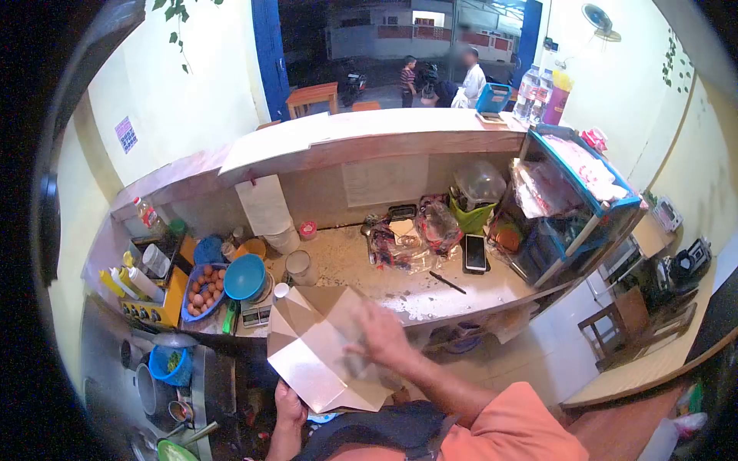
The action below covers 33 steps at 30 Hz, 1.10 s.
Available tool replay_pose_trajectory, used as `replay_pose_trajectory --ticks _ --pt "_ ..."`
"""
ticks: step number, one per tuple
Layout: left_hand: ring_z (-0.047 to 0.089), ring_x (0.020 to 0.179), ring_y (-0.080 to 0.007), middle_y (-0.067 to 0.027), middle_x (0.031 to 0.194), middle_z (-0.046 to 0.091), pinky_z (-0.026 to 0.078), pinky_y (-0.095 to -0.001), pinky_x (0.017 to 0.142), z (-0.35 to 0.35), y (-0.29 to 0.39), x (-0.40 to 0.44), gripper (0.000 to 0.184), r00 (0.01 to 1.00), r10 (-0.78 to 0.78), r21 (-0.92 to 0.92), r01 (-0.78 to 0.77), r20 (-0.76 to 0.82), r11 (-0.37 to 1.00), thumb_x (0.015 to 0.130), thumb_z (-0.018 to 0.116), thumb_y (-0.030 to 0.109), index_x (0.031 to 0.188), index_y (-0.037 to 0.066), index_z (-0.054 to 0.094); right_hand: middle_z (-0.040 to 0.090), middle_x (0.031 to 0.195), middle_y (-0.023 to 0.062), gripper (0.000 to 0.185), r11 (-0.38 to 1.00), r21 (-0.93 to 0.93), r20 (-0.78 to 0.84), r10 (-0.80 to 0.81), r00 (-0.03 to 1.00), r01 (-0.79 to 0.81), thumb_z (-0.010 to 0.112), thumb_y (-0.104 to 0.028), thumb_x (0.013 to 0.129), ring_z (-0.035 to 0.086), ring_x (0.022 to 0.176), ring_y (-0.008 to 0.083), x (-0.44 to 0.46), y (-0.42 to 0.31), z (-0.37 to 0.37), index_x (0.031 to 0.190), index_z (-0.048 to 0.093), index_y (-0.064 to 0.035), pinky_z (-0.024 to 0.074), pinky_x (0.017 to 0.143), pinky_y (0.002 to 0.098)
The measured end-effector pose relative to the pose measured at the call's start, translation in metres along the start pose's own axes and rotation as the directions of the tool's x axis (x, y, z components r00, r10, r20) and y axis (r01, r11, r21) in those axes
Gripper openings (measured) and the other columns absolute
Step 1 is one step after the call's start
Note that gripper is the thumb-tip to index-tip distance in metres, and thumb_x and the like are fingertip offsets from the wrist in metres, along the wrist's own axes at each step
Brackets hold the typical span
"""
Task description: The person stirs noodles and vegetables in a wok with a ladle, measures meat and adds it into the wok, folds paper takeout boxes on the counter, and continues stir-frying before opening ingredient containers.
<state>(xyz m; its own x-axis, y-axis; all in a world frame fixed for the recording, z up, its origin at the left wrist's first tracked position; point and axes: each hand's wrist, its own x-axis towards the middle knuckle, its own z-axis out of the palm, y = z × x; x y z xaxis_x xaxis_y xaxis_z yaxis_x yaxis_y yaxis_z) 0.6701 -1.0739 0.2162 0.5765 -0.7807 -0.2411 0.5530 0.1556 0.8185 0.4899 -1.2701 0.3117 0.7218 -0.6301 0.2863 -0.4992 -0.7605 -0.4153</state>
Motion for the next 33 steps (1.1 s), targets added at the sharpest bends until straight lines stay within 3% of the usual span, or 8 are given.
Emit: replay_pose_trajectory --ticks 3,7,9,15,19,27,31,33 --pt "0.060 0.095 -0.0189 -0.0085 0.106 0.061 0.049 -0.0317 0.082 0.001 -0.009 0.010 0.030 1.000 0.028 0.008 -0.028 0.003 1.000 0.082 0.058 0.001 0.112 0.000 0.052 0.051 0.120 0.0228 0.081 0.928 0.167 0.099 0.319 0.943 -0.332 0.078 -0.032 0.068 0.049 0.113 0.0339 0.002 0.030 0.007 0.134 0.037 -0.0093 0.0399 0.095 0.0396" --pt "0.060 0.093 -0.0164 -0.0081 0.105 0.061 0.048 -0.0299 0.083 0.019 -0.006 0.022 0.032 0.991 0.133 0.172 -0.129 -0.014 0.977 0.080 0.060 -0.002 0.110 0.000 0.053 0.055 0.115 0.0226 0.083 0.923 0.279 -0.008 0.278 0.961 -0.264 0.079 -0.030 0.067 0.054 0.109 0.0330 -0.011 0.058 0.027 0.135 0.036 -0.0085 0.0430 0.091 0.0400" --pt "0.060 0.093 -0.0167 -0.0082 0.105 0.061 0.048 -0.0296 0.083 0.027 -0.003 0.027 0.031 0.985 0.171 0.239 -0.164 -0.008 0.957 0.079 0.060 -0.001 0.110 -0.001 0.053 0.063 0.099 0.0187 0.066 0.759 0.322 0.135 0.555 0.821 -0.566 0.079 -0.027 0.068 0.062 0.091 0.0284 -0.014 0.057 0.021 0.123 0.050 -0.0053 0.0487 0.079 0.0369" --pt "0.059 0.090 -0.0139 -0.0067 0.099 0.063 0.047 -0.0269 0.080 0.038 0.009 0.036 0.023 0.965 0.262 0.451 -0.236 0.005 0.861 0.081 0.060 0.000 0.104 -0.002 0.056 0.064 0.073 0.0118 0.027 0.640 0.497 0.159 0.597 0.787 -0.586 0.076 -0.023 0.072 0.061 0.068 0.0146 -0.019 0.087 0.040 0.085 0.064 -0.0023 0.0482 0.061 0.0295" --pt "0.060 0.087 -0.0147 -0.0064 0.097 0.063 0.047 -0.0266 0.078 0.034 0.011 0.048 0.021 0.939 0.341 0.429 -0.323 0.035 0.844 0.082 0.057 0.000 0.103 -0.002 0.055 0.065 0.072 0.0048 0.024 0.468 0.766 0.168 0.516 0.840 -0.441 0.068 -0.021 0.081 0.053 0.064 0.0081 -0.021 0.090 0.046 0.089 0.064 0.0012 0.0447 0.058 0.0254" --pt "0.057 0.090 -0.0150 -0.0090 0.101 0.060 0.045 -0.0280 0.081 -0.033 0.030 0.061 0.023 0.915 0.398 0.599 -0.282 -0.066 0.749 0.081 0.051 -0.003 0.104 -0.003 0.052 0.065 0.091 0.0060 0.024 0.554 0.771 -0.156 0.643 0.750 -0.314 0.054 -0.012 0.090 0.059 0.079 0.0115 -0.029 0.163 0.073 0.106 0.059 0.0045 0.0478 0.072 0.0254" --pt "0.058 0.090 -0.0172 -0.0095 0.100 0.060 0.046 -0.0296 0.081 -0.070 0.070 0.033 0.029 0.907 0.317 0.531 -0.130 -0.279 0.838 0.080 0.052 -0.003 0.109 -0.003 0.051 0.062 0.067 0.0107 0.035 0.632 0.461 -0.177 0.753 0.634 -0.623 0.058 -0.033 0.085 0.057 0.064 0.0143 -0.019 0.227 0.056 0.087 0.066 0.0005 0.0465 0.063 0.0330" --pt "0.058 0.093 -0.0191 -0.0103 0.104 0.059 0.046 -0.0311 0.082 -0.102 0.081 0.022 0.032 0.906 0.303 0.586 -0.078 -0.296 0.807 0.081 0.051 -0.004 0.113 -0.004 0.050 0.063 0.070 0.0198 0.045 0.650 0.377 -0.214 0.754 0.621 -0.660 0.054 -0.046 0.083 0.063 0.069 0.0324 -0.013 0.273 0.080 0.081 0.066 -0.0024 0.0471 0.066 0.0424"
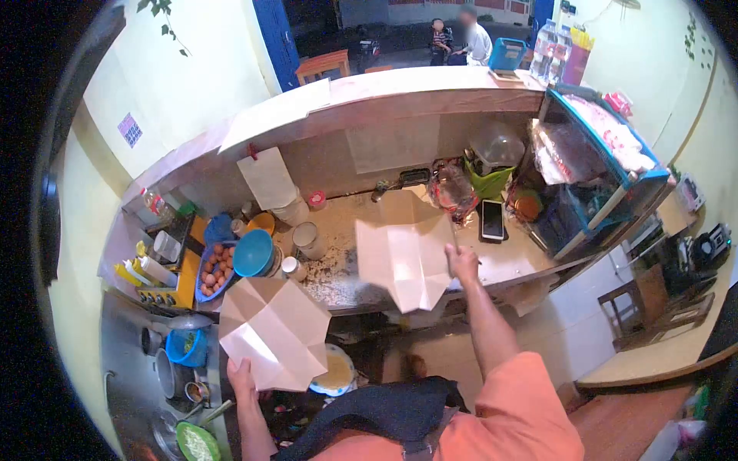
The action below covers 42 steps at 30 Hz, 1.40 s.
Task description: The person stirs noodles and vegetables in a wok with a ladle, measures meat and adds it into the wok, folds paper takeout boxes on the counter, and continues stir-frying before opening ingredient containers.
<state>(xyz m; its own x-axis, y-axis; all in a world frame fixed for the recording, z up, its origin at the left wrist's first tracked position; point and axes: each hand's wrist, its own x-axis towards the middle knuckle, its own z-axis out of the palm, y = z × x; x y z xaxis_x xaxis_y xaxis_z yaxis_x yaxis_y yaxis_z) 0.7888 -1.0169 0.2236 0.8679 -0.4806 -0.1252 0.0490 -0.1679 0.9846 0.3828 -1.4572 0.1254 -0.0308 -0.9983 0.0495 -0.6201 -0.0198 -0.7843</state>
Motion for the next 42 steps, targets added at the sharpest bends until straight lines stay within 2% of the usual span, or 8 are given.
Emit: replay_pose_trajectory --ticks 10,12,16,21,25,31,40,42 --pt "0.055 0.104 -0.0230 -0.0116 0.118 0.054 0.044 -0.0350 0.091 -0.001 -0.019 -0.027 0.037 0.999 -0.021 -0.247 0.027 0.029 0.969 0.088 0.048 0.002 0.125 -0.001 0.042 0.064 0.095 0.0195 0.043 0.987 -0.109 -0.093 0.109 0.990 -0.119 0.067 -0.030 0.073 0.061 0.086 0.0354 0.023 -0.015 0.009 0.108 0.060 -0.0051 0.0475 0.079 0.0438" --pt "0.055 0.103 -0.0211 -0.0120 0.117 0.054 0.045 -0.0333 0.087 0.008 -0.032 -0.021 0.035 0.999 -0.046 -0.209 0.043 -0.005 0.977 0.093 0.048 0.011 0.125 -0.002 0.043 0.063 0.098 0.0214 0.051 0.921 -0.280 -0.354 -0.361 0.863 0.270 0.069 -0.032 0.072 0.061 0.089 0.0361 0.007 -0.038 0.001 0.111 0.058 0.0001 0.0477 0.080 0.0428" --pt "0.056 0.099 -0.0176 -0.0102 0.112 0.057 0.045 -0.0307 0.085 0.043 -0.022 -0.013 0.038 0.997 -0.071 -0.239 0.073 0.015 0.968 0.097 0.044 0.027 0.122 -0.002 0.045 0.058 0.112 0.0224 0.076 0.919 0.395 0.376 -0.144 0.915 -0.018 0.076 -0.036 0.070 0.059 0.096 0.0281 -0.076 -0.103 0.023 0.125 0.045 0.0056 0.0475 0.082 0.0364" --pt "0.055 0.097 -0.0151 -0.0078 0.106 0.059 0.045 -0.0295 0.083 0.048 -0.022 -0.016 0.032 0.992 -0.083 0.156 0.068 0.094 0.985 0.096 0.046 0.024 0.114 -0.001 0.052 0.062 0.097 0.0179 0.063 0.881 0.470 0.492 -0.308 0.815 0.049 0.078 -0.032 0.069 0.060 0.089 0.0230 -0.169 -0.144 0.060 0.116 0.052 0.0021 0.0489 0.077 0.0345" --pt "0.054 0.100 -0.0148 -0.0063 0.107 0.060 0.043 -0.0286 0.085 0.080 -0.012 0.010 0.027 0.982 -0.016 -0.130 0.041 0.191 0.991 0.093 0.050 0.017 0.112 -0.002 0.053 0.064 0.082 0.0139 0.037 0.939 0.339 0.412 -0.206 0.888 0.061 0.077 -0.028 0.071 0.061 0.076 0.0179 -0.175 -0.142 0.064 0.087 0.058 -0.0002 0.0492 0.070 0.0304" --pt "0.058 0.100 -0.0192 -0.0100 0.111 0.059 0.046 -0.0331 0.086 0.082 -0.001 0.011 0.039 0.952 -0.106 -0.410 0.222 0.287 0.885 0.098 0.039 0.029 0.119 -0.003 0.049 0.064 0.080 0.0036 0.026 0.831 0.535 0.522 -0.183 0.833 -0.153 0.070 -0.022 0.081 0.057 0.072 0.0079 -0.165 -0.135 0.073 0.091 0.061 0.0005 0.0478 0.066 0.0246" --pt "0.058 0.087 -0.0137 -0.0089 0.101 0.062 0.046 -0.0270 0.076 0.075 0.013 0.032 0.022 0.955 0.043 0.174 -0.098 0.294 0.980 0.093 0.049 0.014 0.106 -0.003 0.056 0.058 0.065 0.0119 0.041 0.945 0.302 0.154 -0.179 0.972 0.126 0.077 -0.035 0.067 0.053 0.059 0.0202 -0.156 -0.113 0.117 0.072 0.055 -0.0014 0.0460 0.059 0.0350" --pt "0.061 0.089 -0.0181 -0.0110 0.102 0.063 0.049 -0.0309 0.080 0.074 0.014 0.033 0.025 0.972 -0.110 0.295 0.044 0.209 0.954 0.090 0.056 0.015 0.107 -0.003 0.056 0.056 0.060 0.0118 0.040 0.932 0.363 0.318 -0.110 0.942 -0.014 0.074 -0.033 0.072 0.049 0.056 0.0174 -0.154 -0.102 0.126 0.064 0.051 -0.0008 0.0432 0.053 0.0362"
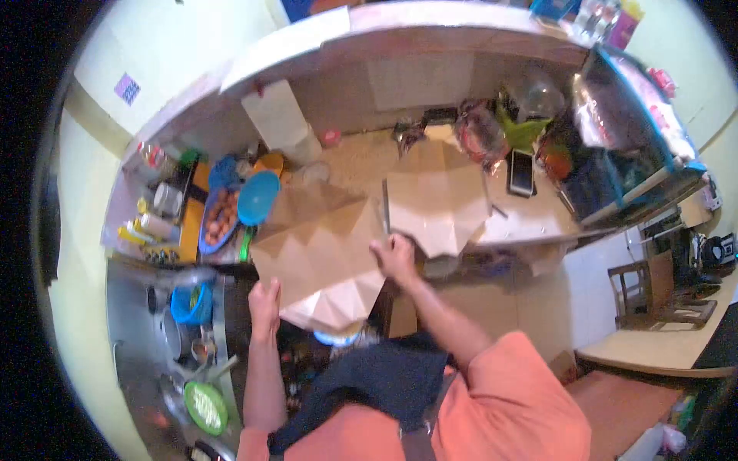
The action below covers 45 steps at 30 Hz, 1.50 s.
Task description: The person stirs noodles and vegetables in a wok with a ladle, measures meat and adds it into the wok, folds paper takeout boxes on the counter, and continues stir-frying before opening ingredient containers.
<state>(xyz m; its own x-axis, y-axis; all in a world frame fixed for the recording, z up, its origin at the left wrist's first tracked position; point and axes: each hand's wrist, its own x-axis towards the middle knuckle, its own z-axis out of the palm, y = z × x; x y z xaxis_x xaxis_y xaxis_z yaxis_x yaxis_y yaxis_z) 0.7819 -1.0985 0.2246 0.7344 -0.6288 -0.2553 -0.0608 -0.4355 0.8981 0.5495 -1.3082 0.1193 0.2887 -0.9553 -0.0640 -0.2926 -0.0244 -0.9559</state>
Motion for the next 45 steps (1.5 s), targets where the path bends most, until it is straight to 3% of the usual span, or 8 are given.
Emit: replay_pose_trajectory --ticks 3,8,16,20,26,38,44,45 --pt "0.058 0.083 -0.0119 -0.0073 0.101 0.062 0.047 -0.0268 0.071 0.002 -0.019 -0.008 0.020 0.996 0.089 -0.463 -0.071 0.018 0.883 0.091 0.055 0.011 0.107 -0.002 0.057 0.064 0.070 0.0081 0.026 0.977 0.205 0.019 0.047 0.999 -0.050 0.068 -0.025 0.080 0.057 0.065 0.0096 -0.011 -0.019 -0.002 0.084 0.064 0.0005 0.0475 0.061 0.0285" --pt "0.059 0.085 -0.0135 -0.0071 0.101 0.062 0.049 -0.0287 0.076 -0.037 -0.044 -0.023 0.024 0.993 0.021 -0.411 -0.065 -0.112 0.909 0.091 0.056 0.013 0.109 -0.002 0.056 0.065 0.071 0.0066 0.025 0.937 0.345 -0.031 0.075 0.997 -0.060 0.065 -0.025 0.082 0.057 0.066 0.0091 -0.009 0.017 0.007 0.088 0.065 -0.0002 0.0472 0.062 0.0288" --pt "0.057 0.085 -0.0140 -0.0073 0.099 0.060 0.047 -0.0276 0.075 -0.140 -0.068 -0.077 0.026 0.901 -0.024 -0.173 -0.057 -0.434 0.983 0.090 0.058 0.016 0.108 -0.001 0.054 0.060 0.068 0.0201 0.036 0.993 -0.075 -0.190 0.079 0.979 -0.095 0.064 -0.033 0.078 0.059 0.065 0.0323 0.050 0.031 0.007 0.074 0.061 0.0020 0.0455 0.065 0.0410" --pt "0.056 0.087 -0.0158 -0.0089 0.103 0.058 0.047 -0.0304 0.076 -0.163 -0.099 -0.107 0.027 0.879 -0.086 -0.298 -0.066 -0.469 0.952 0.091 0.055 0.017 0.110 -0.002 0.053 0.063 0.091 0.0192 0.032 0.980 -0.192 -0.238 -0.003 0.971 -0.044 0.060 -0.014 0.081 0.062 0.084 0.0340 0.052 0.008 -0.018 0.112 0.057 -0.0070 0.0468 0.077 0.0418" --pt "0.057 0.093 -0.0178 -0.0103 0.105 0.058 0.047 -0.0310 0.080 -0.145 -0.107 -0.144 0.028 0.902 -0.097 -0.359 -0.068 -0.421 0.931 0.092 0.052 0.017 0.113 -0.002 0.051 0.061 0.098 0.0225 0.066 0.954 -0.297 -0.147 -0.012 0.989 -0.033 0.056 -0.004 0.079 0.060 0.089 0.0378 0.051 0.009 -0.006 0.139 0.032 -0.0199 0.0459 0.080 0.0455" --pt "0.059 0.091 -0.0183 -0.0105 0.104 0.060 0.048 -0.0313 0.080 -0.138 -0.090 -0.129 0.027 0.935 -0.087 -0.380 -0.054 -0.343 0.923 0.092 0.051 0.013 0.116 -0.001 0.051 0.060 0.097 0.0230 0.045 0.957 -0.284 -0.336 -0.044 0.941 -0.057 0.049 -0.004 0.075 0.057 0.090 0.0389 0.088 0.018 0.053 0.119 0.056 -0.0085 0.0450 0.080 0.0455" --pt "0.059 0.092 -0.0175 -0.0107 0.107 0.060 0.048 -0.0311 0.081 -0.089 -0.094 -0.115 0.028 0.964 -0.027 -0.361 -0.073 -0.264 0.930 0.093 0.051 0.016 0.115 -0.001 0.052 0.047 0.121 0.0264 0.054 0.926 -0.373 -0.026 0.056 0.998 -0.062 0.058 -0.015 0.080 0.049 0.107 0.0412 0.077 -0.012 0.015 0.131 0.042 -0.0131 0.0419 0.089 0.0466" --pt "0.059 0.092 -0.0180 -0.0107 0.106 0.060 0.048 -0.0314 0.081 -0.078 -0.093 -0.115 0.028 0.974 -0.030 -0.410 -0.067 -0.226 0.909 0.094 0.050 0.017 0.115 -0.001 0.052 0.042 0.126 0.0281 0.054 0.875 -0.470 -0.035 -0.146 0.989 0.113 0.060 -0.019 0.080 0.045 0.113 0.0421 0.059 -0.010 0.008 0.131 0.042 -0.0143 0.0388 0.093 0.0472"
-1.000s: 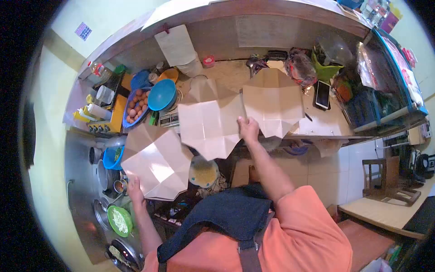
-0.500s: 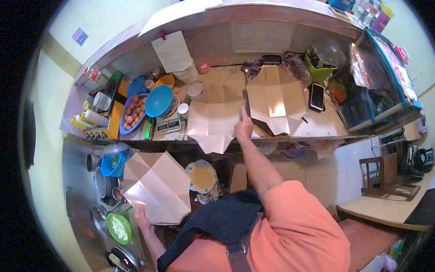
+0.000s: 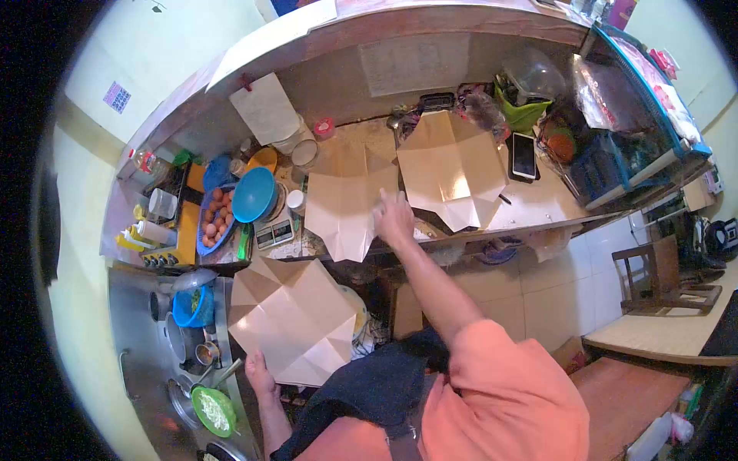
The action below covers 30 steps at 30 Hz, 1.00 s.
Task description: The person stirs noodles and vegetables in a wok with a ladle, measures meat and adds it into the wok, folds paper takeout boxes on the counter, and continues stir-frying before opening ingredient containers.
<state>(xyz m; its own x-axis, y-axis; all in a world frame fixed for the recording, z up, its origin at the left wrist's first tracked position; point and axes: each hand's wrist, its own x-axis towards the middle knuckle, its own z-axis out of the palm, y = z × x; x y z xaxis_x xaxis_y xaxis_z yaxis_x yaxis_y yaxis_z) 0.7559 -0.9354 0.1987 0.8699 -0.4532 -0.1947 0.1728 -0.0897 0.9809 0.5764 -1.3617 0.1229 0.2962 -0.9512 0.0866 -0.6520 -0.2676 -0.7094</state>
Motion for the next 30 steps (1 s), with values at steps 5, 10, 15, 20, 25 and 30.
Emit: replay_pose_trajectory --ticks 5,10,15,20,25,30 --pt "0.058 0.095 -0.0200 -0.0120 0.111 0.057 0.048 -0.0331 0.082 0.038 -0.025 -0.017 0.031 0.990 -0.121 -0.121 0.112 -0.068 0.986 0.096 0.045 0.018 0.121 -0.001 0.046 0.031 0.137 0.0292 0.060 0.982 0.049 0.106 -0.185 0.977 0.180 0.064 -0.029 0.080 0.034 0.125 0.0419 -0.111 0.009 -0.055 0.133 0.042 -0.0112 0.0305 0.103 0.0461" --pt "0.055 0.104 -0.0240 -0.0146 0.118 0.053 0.046 -0.0366 0.088 0.043 -0.053 -0.041 0.034 0.967 -0.230 -0.114 0.218 -0.109 0.969 0.096 0.041 0.014 0.126 -0.002 0.040 0.035 0.139 0.0166 0.079 0.649 0.415 0.777 0.112 0.620 -0.637 0.060 -0.050 0.082 0.042 0.122 0.0318 -0.178 0.032 -0.020 0.142 0.025 -0.0120 0.0422 0.094 0.0449" --pt "0.055 0.104 -0.0243 -0.0154 0.117 0.054 0.045 -0.0371 0.089 0.050 -0.077 -0.070 0.033 0.957 -0.282 -0.004 0.283 -0.070 0.959 0.093 0.040 0.003 0.125 -0.003 0.040 0.055 0.113 0.0108 0.078 0.692 0.287 0.911 0.018 0.413 -0.663 0.067 -0.047 0.076 0.058 0.089 0.0210 -0.192 0.003 -0.001 0.136 0.033 -0.0100 0.0532 0.062 0.0335" --pt "0.056 0.103 -0.0225 -0.0128 0.116 0.055 0.046 -0.0344 0.086 0.067 -0.109 -0.072 0.034 0.902 -0.387 0.264 0.334 0.188 0.905 0.090 0.042 -0.002 0.124 -0.004 0.041 0.053 0.076 0.0053 0.031 0.606 0.006 0.954 0.235 0.186 -0.796 0.060 -0.019 0.077 0.054 0.058 0.0118 -0.202 0.056 0.007 0.104 0.054 -0.0036 0.0412 0.037 0.0295" --pt "0.057 0.102 -0.0219 -0.0118 0.118 0.055 0.048 -0.0340 0.085 0.118 -0.136 -0.069 0.036 0.716 -0.505 0.241 0.446 0.482 0.862 0.091 0.045 0.002 0.127 0.000 0.040 0.061 0.084 0.0103 0.035 0.686 0.108 0.821 0.346 0.454 -0.719 0.059 -0.011 0.074 0.059 0.063 0.0146 -0.227 0.061 -0.076 0.106 0.052 0.0013 0.0427 0.039 0.0308" --pt "0.062 0.095 -0.0233 -0.0106 0.112 0.058 0.055 -0.0372 0.071 0.151 -0.145 -0.056 0.033 0.480 -0.620 0.366 0.522 0.620 0.770 0.094 0.045 0.008 0.126 0.007 0.042 0.061 0.076 0.0078 0.028 0.364 0.258 0.781 0.467 0.415 -0.895 0.065 -0.008 0.072 0.054 0.050 0.0144 -0.265 0.195 -0.039 0.099 0.060 0.0016 0.0391 0.036 0.0299"
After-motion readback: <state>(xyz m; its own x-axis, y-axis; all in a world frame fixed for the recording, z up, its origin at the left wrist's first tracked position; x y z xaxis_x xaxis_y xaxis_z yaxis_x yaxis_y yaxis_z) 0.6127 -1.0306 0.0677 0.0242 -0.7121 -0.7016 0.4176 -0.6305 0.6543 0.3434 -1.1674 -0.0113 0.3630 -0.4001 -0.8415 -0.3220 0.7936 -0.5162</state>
